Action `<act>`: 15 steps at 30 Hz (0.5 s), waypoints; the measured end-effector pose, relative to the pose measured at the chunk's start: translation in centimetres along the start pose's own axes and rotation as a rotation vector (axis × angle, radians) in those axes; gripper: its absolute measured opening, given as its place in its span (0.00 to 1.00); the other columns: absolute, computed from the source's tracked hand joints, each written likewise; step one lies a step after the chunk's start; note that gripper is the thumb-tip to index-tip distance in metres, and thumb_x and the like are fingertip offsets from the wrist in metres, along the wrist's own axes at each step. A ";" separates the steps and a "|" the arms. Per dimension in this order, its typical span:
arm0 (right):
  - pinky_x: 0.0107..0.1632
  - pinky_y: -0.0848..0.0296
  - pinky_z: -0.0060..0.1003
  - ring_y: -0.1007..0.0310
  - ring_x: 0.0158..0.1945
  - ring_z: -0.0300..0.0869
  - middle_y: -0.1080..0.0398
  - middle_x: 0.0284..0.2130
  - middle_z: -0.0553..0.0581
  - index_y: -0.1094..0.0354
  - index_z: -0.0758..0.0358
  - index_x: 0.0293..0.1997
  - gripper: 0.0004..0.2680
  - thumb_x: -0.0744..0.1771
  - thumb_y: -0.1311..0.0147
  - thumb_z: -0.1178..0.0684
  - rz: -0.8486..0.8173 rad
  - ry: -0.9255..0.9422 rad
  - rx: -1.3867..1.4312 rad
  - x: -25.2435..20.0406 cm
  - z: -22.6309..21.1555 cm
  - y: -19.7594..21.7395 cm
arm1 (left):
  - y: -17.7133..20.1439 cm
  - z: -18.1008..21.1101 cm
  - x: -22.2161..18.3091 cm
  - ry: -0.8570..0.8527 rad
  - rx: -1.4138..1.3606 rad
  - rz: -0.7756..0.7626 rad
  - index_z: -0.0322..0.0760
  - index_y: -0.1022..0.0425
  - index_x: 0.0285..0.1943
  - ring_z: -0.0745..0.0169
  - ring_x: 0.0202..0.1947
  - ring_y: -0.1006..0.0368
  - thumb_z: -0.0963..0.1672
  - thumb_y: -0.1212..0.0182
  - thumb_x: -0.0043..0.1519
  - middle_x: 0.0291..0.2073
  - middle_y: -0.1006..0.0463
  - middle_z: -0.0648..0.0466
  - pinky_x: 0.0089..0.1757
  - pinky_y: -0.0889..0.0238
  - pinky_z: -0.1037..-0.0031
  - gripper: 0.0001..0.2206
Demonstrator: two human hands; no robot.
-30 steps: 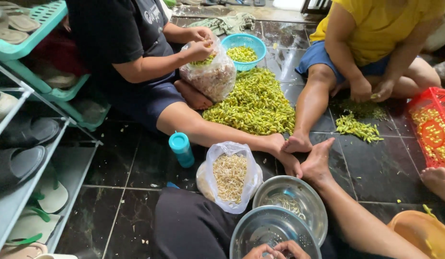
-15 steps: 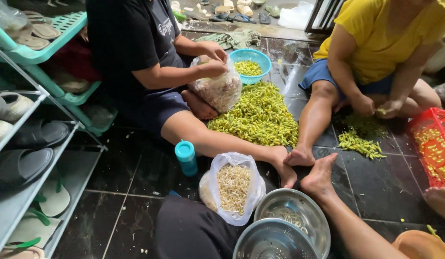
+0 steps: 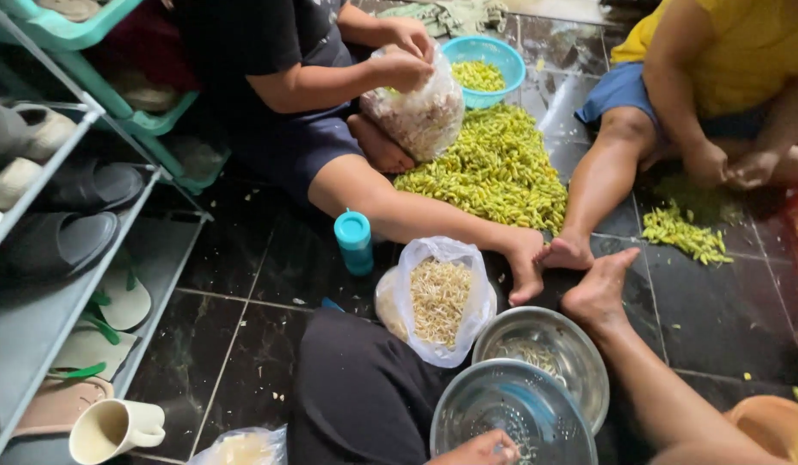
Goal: The person sits on the floor and peels small green vegetables by hand, removing the outer layer and placing the peeled pieces into a metal colander. The person works continuously, handling the vegetables one at a time.
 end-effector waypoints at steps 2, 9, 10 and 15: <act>0.67 0.41 0.50 0.37 0.55 0.59 0.33 0.50 0.78 0.40 0.73 0.45 0.45 0.50 0.61 0.09 0.002 0.024 -0.132 0.2 -0.4 1.8 | 0.9 -2.5 1.9 -0.083 0.001 0.052 0.47 0.35 0.54 0.81 0.31 0.36 0.55 0.49 0.72 0.38 0.28 0.62 0.36 0.43 0.85 0.14; 0.54 0.23 0.34 0.26 0.46 0.49 0.32 0.43 0.69 0.40 0.66 0.46 0.07 0.72 0.42 0.65 1.631 0.288 -1.546 25.0 -3.7 -48.7 | -2.2 5.3 -5.1 -0.034 0.054 -0.030 0.41 0.40 0.54 0.72 0.19 0.50 0.48 0.61 0.75 0.17 0.45 0.63 0.29 0.54 0.78 0.09; 0.54 0.23 0.34 0.26 0.46 0.49 0.32 0.43 0.69 0.40 0.66 0.46 0.07 0.72 0.42 0.65 1.643 0.265 -1.544 23.2 -2.6 -48.6 | -2.1 4.9 -4.2 -0.023 0.039 -0.040 0.41 0.40 0.54 0.72 0.19 0.50 0.48 0.61 0.75 0.17 0.45 0.63 0.29 0.54 0.78 0.09; 0.55 0.29 0.30 0.23 0.47 0.37 0.22 0.43 0.53 0.25 0.61 0.51 0.08 0.68 0.46 0.60 1.482 -0.676 -1.341 16.0 4.4 -49.2 | -2.7 6.9 -4.3 -0.090 -0.188 -0.211 0.42 0.37 0.53 0.73 0.18 0.51 0.50 0.54 0.73 0.15 0.46 0.62 0.29 0.55 0.79 0.11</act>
Point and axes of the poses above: each hand's wrist, its own x-axis towards the middle knuckle, its own y-axis out of the back of the hand, z = x × y, the point moved 1 cm from there along x, towards the middle knuckle
